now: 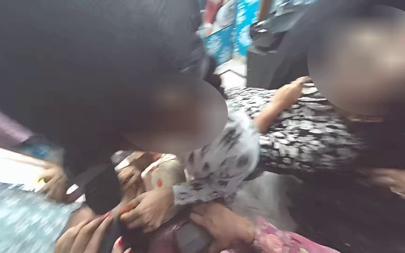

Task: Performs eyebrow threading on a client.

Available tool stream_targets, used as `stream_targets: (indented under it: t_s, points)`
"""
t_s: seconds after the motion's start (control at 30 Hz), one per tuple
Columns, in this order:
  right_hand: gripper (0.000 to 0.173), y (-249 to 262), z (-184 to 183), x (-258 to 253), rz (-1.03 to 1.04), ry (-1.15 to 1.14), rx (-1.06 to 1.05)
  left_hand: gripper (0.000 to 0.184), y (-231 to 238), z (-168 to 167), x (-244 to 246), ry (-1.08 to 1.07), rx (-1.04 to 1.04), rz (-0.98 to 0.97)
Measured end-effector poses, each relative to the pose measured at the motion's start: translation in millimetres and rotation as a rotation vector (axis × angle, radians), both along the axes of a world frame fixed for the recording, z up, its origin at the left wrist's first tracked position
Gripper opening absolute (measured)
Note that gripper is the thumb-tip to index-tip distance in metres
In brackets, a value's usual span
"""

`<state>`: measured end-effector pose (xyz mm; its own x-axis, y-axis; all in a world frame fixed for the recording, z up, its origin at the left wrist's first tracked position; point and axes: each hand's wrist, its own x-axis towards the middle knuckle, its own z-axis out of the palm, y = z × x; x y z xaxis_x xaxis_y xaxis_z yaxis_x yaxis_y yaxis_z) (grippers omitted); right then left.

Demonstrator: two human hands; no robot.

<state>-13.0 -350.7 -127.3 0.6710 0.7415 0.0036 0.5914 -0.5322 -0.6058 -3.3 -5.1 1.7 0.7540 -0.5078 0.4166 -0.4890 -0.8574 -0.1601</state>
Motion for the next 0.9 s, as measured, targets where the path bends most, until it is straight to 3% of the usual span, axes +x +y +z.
stream_targets:
  t_s: [0.13, 0.33, 0.9]
  points:
    - [0.088, 1.7, -7.9, -1.0, -0.023, -0.026, 0.021, 0.075, -0.8, -7.6, 3.8, -0.141, -0.026, -0.002]
    - [0.087, 3.2, -17.2, -4.6, -0.08, -0.203, 0.065, 0.073, -1.7, -6.2, 5.6, -0.139, -0.007, 0.001]
    - [0.089, 2.1, -16.9, -2.1, -0.058, -0.161, 0.051, 0.07, -3.2, -3.9, 6.5, -0.149, 0.014, 0.003]
